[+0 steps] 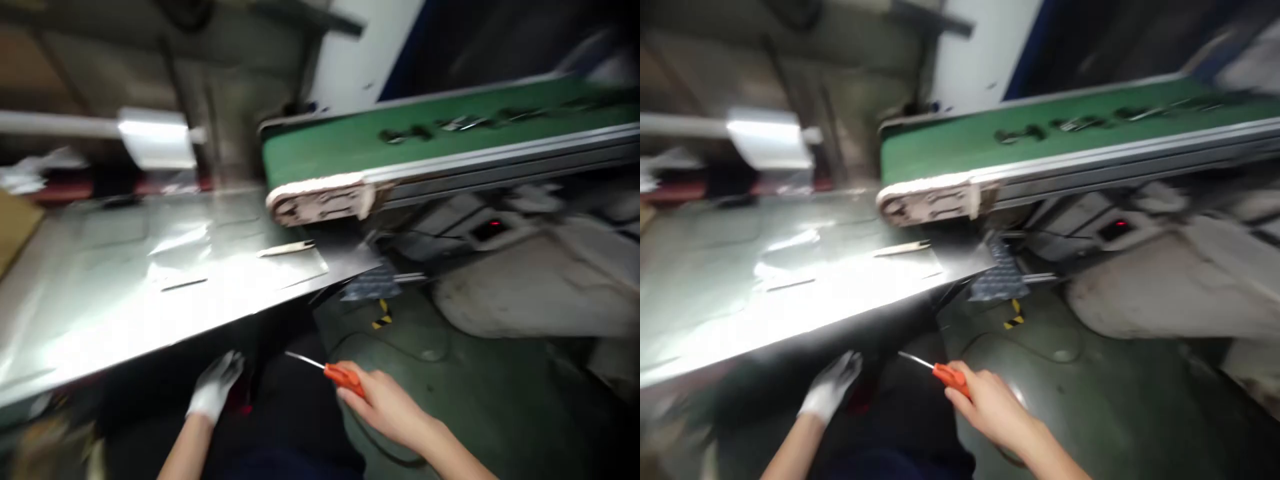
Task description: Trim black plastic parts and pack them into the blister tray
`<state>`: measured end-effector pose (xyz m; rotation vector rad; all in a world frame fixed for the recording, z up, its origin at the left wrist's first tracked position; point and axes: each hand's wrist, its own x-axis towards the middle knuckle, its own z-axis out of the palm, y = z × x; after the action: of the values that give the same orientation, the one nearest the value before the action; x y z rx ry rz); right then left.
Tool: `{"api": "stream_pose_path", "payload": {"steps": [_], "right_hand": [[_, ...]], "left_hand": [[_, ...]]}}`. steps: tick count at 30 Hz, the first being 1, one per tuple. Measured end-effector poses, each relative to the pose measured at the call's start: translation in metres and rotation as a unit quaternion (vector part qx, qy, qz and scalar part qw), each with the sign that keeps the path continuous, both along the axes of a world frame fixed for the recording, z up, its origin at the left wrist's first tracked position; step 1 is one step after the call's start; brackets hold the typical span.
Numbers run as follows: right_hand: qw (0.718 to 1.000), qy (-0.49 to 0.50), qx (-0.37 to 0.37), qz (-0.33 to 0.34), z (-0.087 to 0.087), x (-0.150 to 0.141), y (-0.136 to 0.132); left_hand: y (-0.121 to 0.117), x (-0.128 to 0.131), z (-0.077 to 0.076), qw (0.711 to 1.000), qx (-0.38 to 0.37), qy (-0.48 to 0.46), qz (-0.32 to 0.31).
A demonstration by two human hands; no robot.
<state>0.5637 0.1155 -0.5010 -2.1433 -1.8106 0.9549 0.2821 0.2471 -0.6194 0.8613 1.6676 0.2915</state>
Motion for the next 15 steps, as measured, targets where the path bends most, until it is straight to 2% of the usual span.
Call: {"api": "stream_pose_path", "payload": {"steps": [1,3,5,7,9,11,15], "right_hand": [[0.993,-0.069,-0.055,0.080,-0.008,-0.021,0.003],[0.974,-0.125,-0.106,0.158,-0.027,-0.065,0.015],[0.967,-0.129,-0.121,0.184,-0.042,-0.099,0.029],[0.961,-0.144,-0.131,0.198,-0.048,-0.113,0.045],[0.955,-0.149,-0.141,0.215,-0.046,-0.113,0.059],[0.949,-0.149,-0.152,0.232,-0.042,-0.104,0.069],[0.955,-0.123,-0.165,0.213,-0.044,-0.067,0.080]], "left_hand": [[-0.014,-0.025,-0.015,0.998,-0.014,-0.039,0.038],[-0.036,-0.059,-0.045,0.982,-0.026,-0.128,0.134],[-0.045,-0.073,-0.069,0.953,-0.030,-0.195,0.228],[-0.046,-0.075,-0.085,0.922,-0.032,-0.249,0.296],[-0.042,-0.073,-0.092,0.901,-0.032,-0.283,0.326],[-0.039,-0.073,-0.090,0.901,-0.026,-0.286,0.325],[-0.032,-0.067,-0.076,0.940,0.004,-0.225,0.254]]}}
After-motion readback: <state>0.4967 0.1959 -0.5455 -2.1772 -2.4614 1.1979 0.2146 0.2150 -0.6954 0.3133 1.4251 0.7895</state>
